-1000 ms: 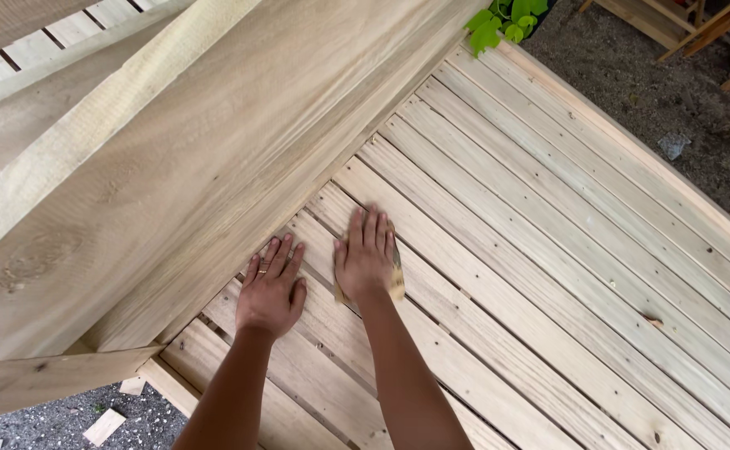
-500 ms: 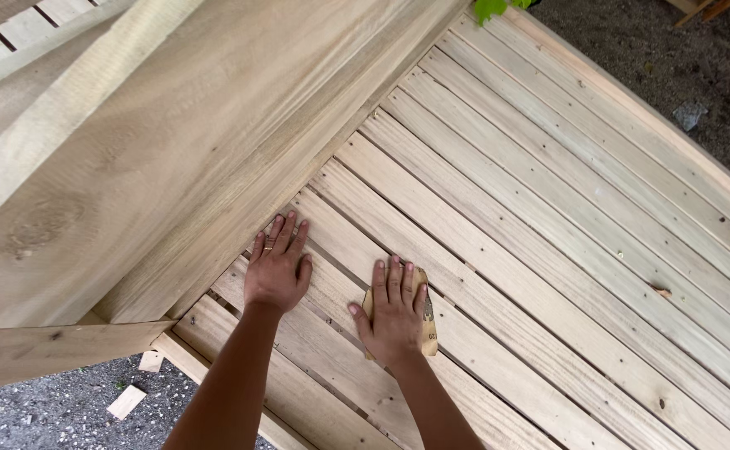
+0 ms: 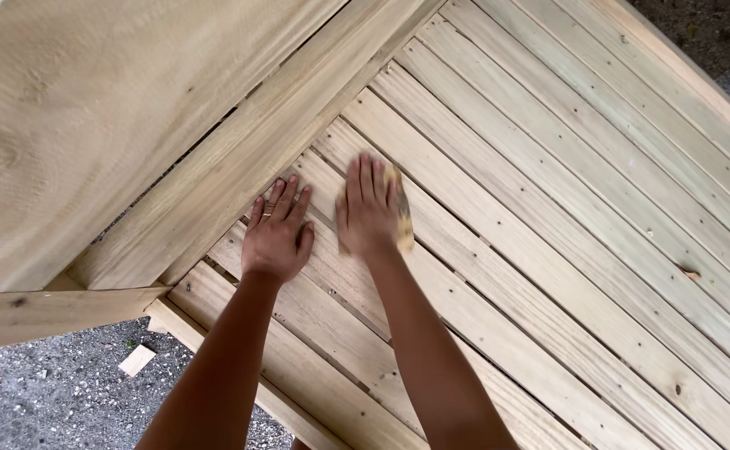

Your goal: The person sands the surfaces of wooden furniture using a sanding block. They work on a small wooden shelf unit and then a larger wooden bed frame, smoothing the slats and edges.

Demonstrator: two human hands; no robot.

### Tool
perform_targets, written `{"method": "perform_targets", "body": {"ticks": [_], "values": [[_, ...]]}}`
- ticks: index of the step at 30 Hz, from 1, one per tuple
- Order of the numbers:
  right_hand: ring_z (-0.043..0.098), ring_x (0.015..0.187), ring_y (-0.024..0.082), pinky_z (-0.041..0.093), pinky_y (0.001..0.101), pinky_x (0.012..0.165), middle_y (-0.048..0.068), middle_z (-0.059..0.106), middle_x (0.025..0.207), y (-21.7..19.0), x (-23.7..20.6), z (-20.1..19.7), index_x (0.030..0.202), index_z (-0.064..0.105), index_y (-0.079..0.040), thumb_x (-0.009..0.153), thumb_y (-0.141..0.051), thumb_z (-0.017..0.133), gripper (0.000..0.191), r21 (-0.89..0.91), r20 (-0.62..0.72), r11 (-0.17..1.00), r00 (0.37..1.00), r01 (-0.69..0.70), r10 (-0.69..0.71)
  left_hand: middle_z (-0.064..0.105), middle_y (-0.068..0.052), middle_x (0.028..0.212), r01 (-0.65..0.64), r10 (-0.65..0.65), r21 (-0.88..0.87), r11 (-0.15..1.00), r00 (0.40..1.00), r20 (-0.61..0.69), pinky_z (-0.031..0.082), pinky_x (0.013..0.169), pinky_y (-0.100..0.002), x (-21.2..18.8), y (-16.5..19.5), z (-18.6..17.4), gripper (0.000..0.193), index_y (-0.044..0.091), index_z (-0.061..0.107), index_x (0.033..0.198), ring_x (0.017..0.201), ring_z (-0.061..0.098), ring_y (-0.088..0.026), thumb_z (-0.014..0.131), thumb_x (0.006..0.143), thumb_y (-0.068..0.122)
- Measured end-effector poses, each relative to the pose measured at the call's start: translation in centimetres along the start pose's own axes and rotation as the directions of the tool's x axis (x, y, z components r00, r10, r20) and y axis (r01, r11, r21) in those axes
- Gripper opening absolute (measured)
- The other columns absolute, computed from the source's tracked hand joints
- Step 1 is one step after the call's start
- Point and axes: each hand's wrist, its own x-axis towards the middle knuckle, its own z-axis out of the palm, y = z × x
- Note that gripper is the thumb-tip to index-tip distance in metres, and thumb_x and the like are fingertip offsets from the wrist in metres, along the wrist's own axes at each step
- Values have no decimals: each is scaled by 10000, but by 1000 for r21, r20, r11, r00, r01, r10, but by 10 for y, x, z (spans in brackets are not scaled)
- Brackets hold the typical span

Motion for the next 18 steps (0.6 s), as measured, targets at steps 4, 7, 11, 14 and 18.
{"method": "perform_targets", "body": {"ticks": [4,7,11,14,18], "values": [[-81,1556,291,-3,528,1229,126,-78,1706,9,-103,9,1627,-30,-71,1035,-405,167,708,-13,138,1000,990,-10,12,217,-62,1687,3,-3,-7,1000,1000,-2,150,1243,-472,2,2,0,640,181,324,1592,1544,207,-258,400,984,363],[-89,1567,287,-6,535,1239,121,-78,1717,10,-110,6,1626,-38,-65,1030,-409,193,725,-28,150,999,988,-28,32,220,-67,1690,-5,5,5,1000,1000,-15,152,1246,-473,0,3,1,637,183,323,1592,1549,205,-262,407,988,368],[-103,1571,285,-40,500,1250,112,-102,1709,-2,-21,-11,1618,-66,-76,1042,-416,158,706,-19,116,996,989,-85,86,228,-69,1683,3,-4,-15,1000,1000,-18,150,1242,-473,-2,4,2,646,188,319,1590,1545,204,-260,420,977,364],[-116,1569,275,-48,485,1256,101,-128,1710,-14,43,-23,1618,-76,-77,1041,-430,150,713,-22,100,996,991,-84,86,227,-62,1677,10,-10,1,1000,1000,-10,140,1244,-472,0,4,4,641,196,311,1592,1541,202,-250,413,980,359],[-116,1563,274,-38,483,1260,112,-130,1709,-19,30,-22,1623,-76,-74,1051,-439,147,714,-27,83,999,996,-19,21,221,-33,1682,28,-28,-6,1000,1000,8,131,1253,-460,4,4,5,618,231,311,1583,1537,205,-233,397,987,369]]}}
